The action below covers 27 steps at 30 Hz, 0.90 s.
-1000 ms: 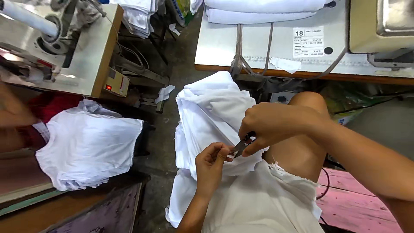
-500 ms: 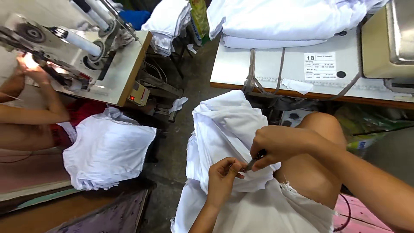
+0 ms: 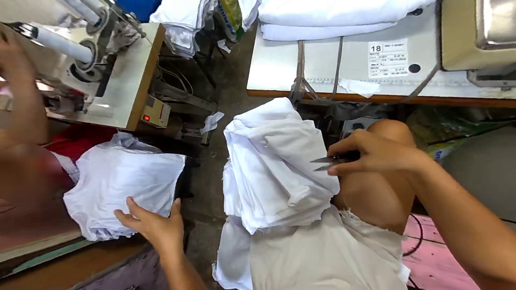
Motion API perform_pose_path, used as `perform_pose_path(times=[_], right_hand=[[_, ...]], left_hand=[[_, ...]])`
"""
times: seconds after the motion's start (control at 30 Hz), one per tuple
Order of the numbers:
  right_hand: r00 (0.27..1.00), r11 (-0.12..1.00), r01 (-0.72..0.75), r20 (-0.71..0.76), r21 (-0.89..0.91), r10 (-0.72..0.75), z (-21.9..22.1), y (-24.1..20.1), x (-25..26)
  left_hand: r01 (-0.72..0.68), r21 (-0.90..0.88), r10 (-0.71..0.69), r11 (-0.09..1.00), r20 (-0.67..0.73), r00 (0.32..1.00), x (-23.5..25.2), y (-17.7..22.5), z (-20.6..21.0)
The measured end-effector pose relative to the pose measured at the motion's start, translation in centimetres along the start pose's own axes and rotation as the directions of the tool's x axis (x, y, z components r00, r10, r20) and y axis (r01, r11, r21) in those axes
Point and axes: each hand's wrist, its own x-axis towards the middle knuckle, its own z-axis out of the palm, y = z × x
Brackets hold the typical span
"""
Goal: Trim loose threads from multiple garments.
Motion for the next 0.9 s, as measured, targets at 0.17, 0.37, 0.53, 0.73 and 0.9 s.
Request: perform_pose_path(times=[0.17,0.37,0.53,0.73,0.9], right_hand=[[0.975,0.938,-0.115,-0.144,0.326,0.170,2.5,1.3,-0.6],[0.990,0.923,-0.134,0.003,0.361,0.143,6.6,0.7,0.4],[0.976,0.959,0.103,-0.212,0.264,-0.047,8.6,-0.2,-0.6],[0.790,0.879,0.376,-0.395,-0.292,-0.469,11.1,-3.9,-2.5],[0.683,0.836,0.376,-0.490,-0.399,-0.541,12.5,-3.6,-3.4]], left_hand=[[-0.011,-0.479,0.156,0.878,0.263,0.952,-4.0,7.1,2.2],[0.181,-0.635,0.421,0.751,0.672,0.609,-8.4,15.1,6.3],[0.073,-0.655,0.425,0.752,0.567,0.706,-9.9,15.6,6.7],[-0.446,-0.538,0.507,0.715,-0.040,0.861,-12.9,16.0,7.0],[-0.453,-0.484,0.514,0.749,-0.008,0.857,-13.2,16.5,7.9]])
